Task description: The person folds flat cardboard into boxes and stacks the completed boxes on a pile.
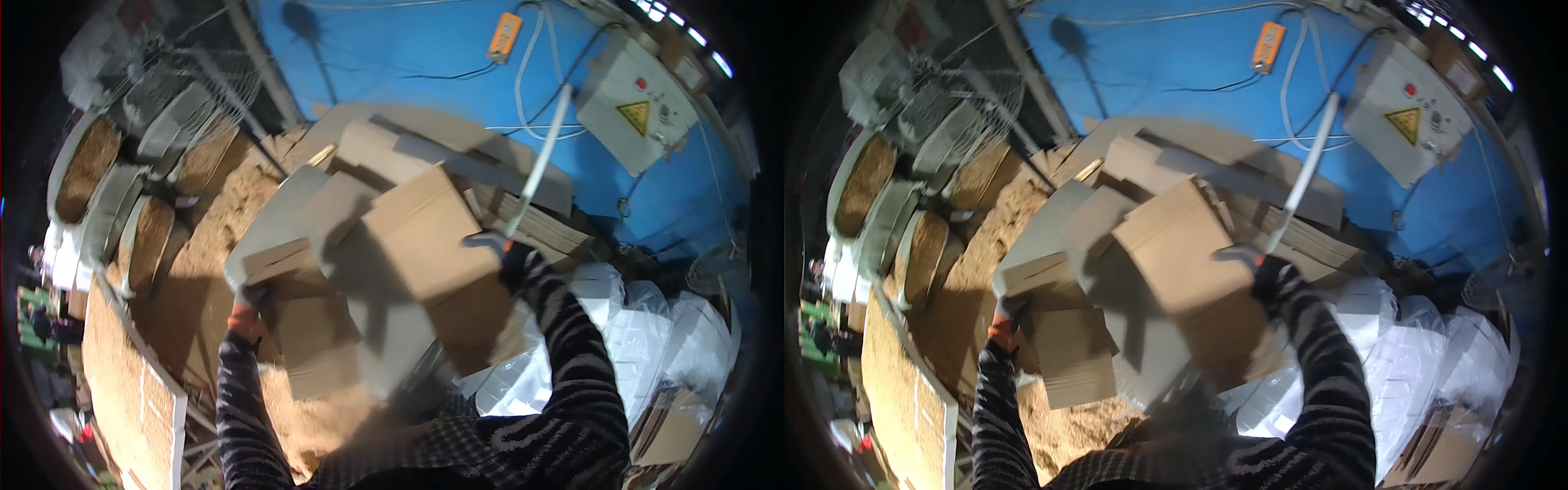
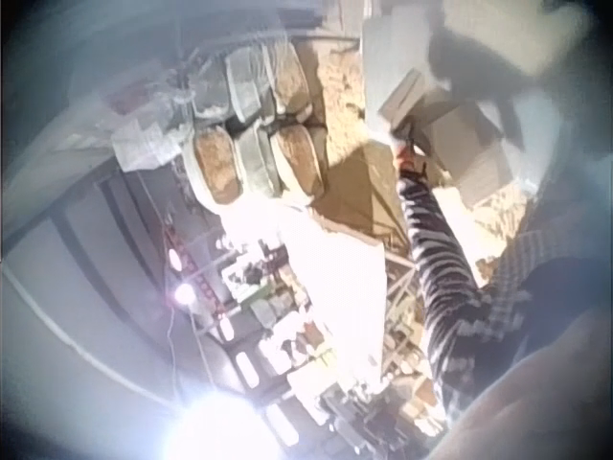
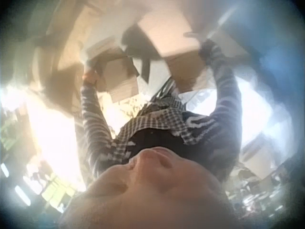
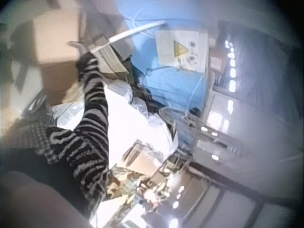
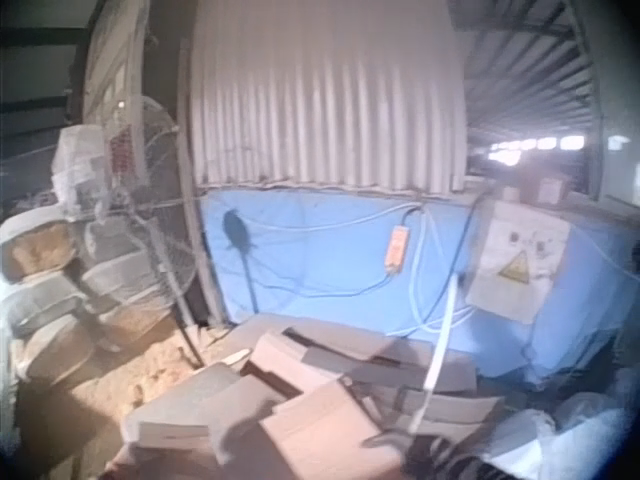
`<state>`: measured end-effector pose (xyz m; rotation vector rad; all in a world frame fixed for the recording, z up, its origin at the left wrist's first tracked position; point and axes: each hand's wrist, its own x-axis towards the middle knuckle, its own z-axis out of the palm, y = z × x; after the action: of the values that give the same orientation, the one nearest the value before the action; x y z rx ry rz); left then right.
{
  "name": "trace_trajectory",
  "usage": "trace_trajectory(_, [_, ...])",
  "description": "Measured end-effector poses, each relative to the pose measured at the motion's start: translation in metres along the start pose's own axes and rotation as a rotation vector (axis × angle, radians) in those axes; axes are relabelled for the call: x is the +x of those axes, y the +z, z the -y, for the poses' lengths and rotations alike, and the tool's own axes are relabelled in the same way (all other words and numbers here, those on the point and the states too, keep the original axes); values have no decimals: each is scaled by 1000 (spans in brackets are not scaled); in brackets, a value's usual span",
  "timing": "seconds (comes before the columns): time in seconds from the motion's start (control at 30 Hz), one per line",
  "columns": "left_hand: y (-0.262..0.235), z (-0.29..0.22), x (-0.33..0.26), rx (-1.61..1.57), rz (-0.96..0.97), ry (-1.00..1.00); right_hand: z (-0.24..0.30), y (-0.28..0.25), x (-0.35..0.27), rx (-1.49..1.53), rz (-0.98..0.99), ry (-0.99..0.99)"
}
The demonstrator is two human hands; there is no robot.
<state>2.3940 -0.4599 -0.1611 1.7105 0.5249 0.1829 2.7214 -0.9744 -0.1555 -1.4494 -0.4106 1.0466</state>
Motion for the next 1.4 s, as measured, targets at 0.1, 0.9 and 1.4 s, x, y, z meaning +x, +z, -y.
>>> trace_trajectory(0.1, [34, 61, 35, -86, -118, -76, -82, 10, 49, -465, -59, -576])
trace_trajectory(0.9, [279, 12, 145, 765, 34, 591, -133, -114, 170, -1347, -898, 179])
trace_trajectory(1.4, [325, 11, 358, 1359, 178, 471, -161, -111, 186, -1179, -1040, 33])
